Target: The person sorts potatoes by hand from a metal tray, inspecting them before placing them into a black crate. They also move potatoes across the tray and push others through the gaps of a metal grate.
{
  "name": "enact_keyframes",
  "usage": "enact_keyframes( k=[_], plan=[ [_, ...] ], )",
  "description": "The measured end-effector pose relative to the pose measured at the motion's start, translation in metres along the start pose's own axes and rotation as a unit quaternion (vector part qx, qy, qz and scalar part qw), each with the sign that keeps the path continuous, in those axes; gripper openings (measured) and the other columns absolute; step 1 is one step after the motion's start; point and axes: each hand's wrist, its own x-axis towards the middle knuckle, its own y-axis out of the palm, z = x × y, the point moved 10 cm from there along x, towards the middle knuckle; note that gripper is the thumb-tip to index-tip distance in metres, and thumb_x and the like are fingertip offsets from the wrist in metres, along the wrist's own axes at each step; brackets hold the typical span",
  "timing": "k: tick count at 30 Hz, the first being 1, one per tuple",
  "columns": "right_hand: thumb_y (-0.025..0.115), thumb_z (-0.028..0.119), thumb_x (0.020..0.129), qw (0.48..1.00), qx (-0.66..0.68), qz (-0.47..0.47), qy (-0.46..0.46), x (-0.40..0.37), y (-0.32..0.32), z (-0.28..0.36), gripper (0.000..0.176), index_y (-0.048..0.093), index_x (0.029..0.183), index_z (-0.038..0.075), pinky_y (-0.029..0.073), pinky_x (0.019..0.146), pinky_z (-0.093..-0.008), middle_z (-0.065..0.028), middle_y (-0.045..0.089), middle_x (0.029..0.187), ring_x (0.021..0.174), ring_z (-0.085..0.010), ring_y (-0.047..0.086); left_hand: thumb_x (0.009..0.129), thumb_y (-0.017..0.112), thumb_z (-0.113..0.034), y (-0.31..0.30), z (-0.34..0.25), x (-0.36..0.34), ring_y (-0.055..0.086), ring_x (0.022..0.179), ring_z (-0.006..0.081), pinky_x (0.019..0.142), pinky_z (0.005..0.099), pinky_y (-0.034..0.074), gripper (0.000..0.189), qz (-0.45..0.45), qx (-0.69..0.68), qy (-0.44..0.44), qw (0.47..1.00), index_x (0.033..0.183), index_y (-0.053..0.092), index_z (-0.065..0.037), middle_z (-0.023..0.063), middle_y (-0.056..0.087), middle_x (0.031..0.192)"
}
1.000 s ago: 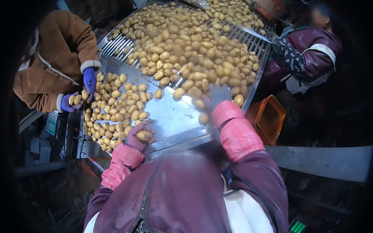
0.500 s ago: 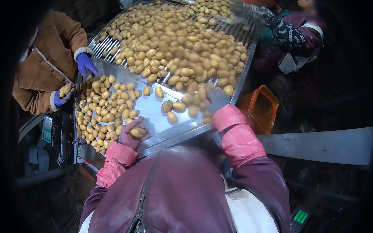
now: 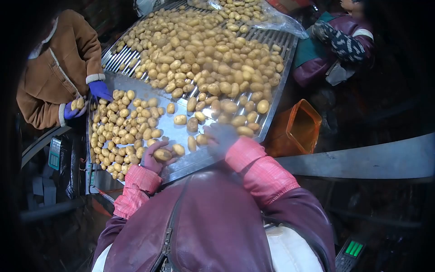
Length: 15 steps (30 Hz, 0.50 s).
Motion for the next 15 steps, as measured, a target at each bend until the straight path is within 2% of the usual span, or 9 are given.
enact_keyframes(
  k=[3,6,9,11,13,14,15],
  plan=[
    [0.066,0.027,0.081,0.984,-0.083,0.060,0.145,0.020,-0.055,0.002,0.042,0.061,0.121,0.015,0.049,0.086,-0.0436,-0.0118,0.065,0.104,0.099,-0.0343,0.061,0.096,0.047,-0.029,0.002,-0.003,-0.003,0.066,0.101,0.0360,0.085,0.0519,0.058,0.041,-0.004,0.016,-0.003,1.000,0.124,0.059,-0.001,0.0203,0.063,0.111],
    [0.065,0.029,0.082,0.980,-0.168,-0.036,0.104,0.017,-0.050,-0.037,0.037,0.061,0.116,0.016,0.048,0.081,-0.0461,-0.0080,0.065,0.104,0.094,-0.0325,0.061,0.095,0.049,-0.030,0.005,-0.006,-0.004,0.066,0.100,0.0338,0.085,0.0518,0.058,0.041,0.004,0.012,-0.004,1.000,0.124,0.058,-0.003,0.0190,0.064,0.109],
    [0.063,0.035,0.084,0.964,-0.239,0.059,0.100,0.041,-0.022,-0.040,0.038,0.060,0.117,0.018,0.047,0.080,-0.0457,-0.0067,0.065,0.104,0.096,-0.0306,0.061,0.096,0.049,-0.028,0.005,-0.008,-0.007,0.066,0.102,0.0341,0.086,0.0517,0.058,0.040,0.005,-0.001,-0.008,1.000,0.126,0.057,-0.003,0.0187,0.065,0.109],
    [0.061,0.045,0.085,0.961,-0.254,0.093,0.049,0.045,-0.017,-0.033,0.046,0.058,0.124,0.020,0.045,0.083,-0.0458,-0.0082,0.065,0.104,0.097,-0.0289,0.061,0.098,0.047,-0.025,0.012,-0.015,-0.013,0.064,0.106,0.0364,0.088,0.0528,0.057,0.040,0.017,0.004,0.001,1.000,0.128,0.057,-0.002,0.0192,0.063,0.111],
    [0.060,0.049,0.085,0.970,-0.219,0.095,0.055,0.050,-0.018,-0.042,0.050,0.057,0.126,0.020,0.044,0.086,-0.0460,-0.0094,0.065,0.104,0.097,-0.0291,0.061,0.097,0.048,-0.023,0.012,-0.017,-0.011,0.065,0.105,0.0357,0.087,0.0531,0.057,0.039,0.003,-0.015,-0.020,1.000,0.129,0.056,-0.002,0.0188,0.064,0.111],
    [0.062,0.049,0.085,0.966,-0.252,0.049,0.031,0.043,-0.027,-0.034,0.046,0.061,0.121,0.020,0.045,0.086,-0.0443,-0.0097,0.066,0.104,0.097,-0.0287,0.061,0.096,0.050,-0.025,0.010,-0.015,-0.009,0.065,0.102,0.0348,0.086,0.0526,0.058,0.040,0.005,-0.014,-0.017,1.000,0.127,0.056,-0.002,0.0189,0.064,0.110],
    [0.061,0.043,0.085,0.969,-0.209,0.112,0.067,0.039,-0.030,-0.037,0.040,0.063,0.120,0.024,0.045,0.088,-0.0425,-0.0070,0.064,0.110,0.102,-0.0279,0.059,0.095,0.053,-0.027,0.006,-0.011,-0.008,0.066,0.100,0.0340,0.085,0.0522,0.058,0.040,0.007,-0.015,-0.015,1.000,0.126,0.057,-0.002,0.0191,0.065,0.108]
  ],
)
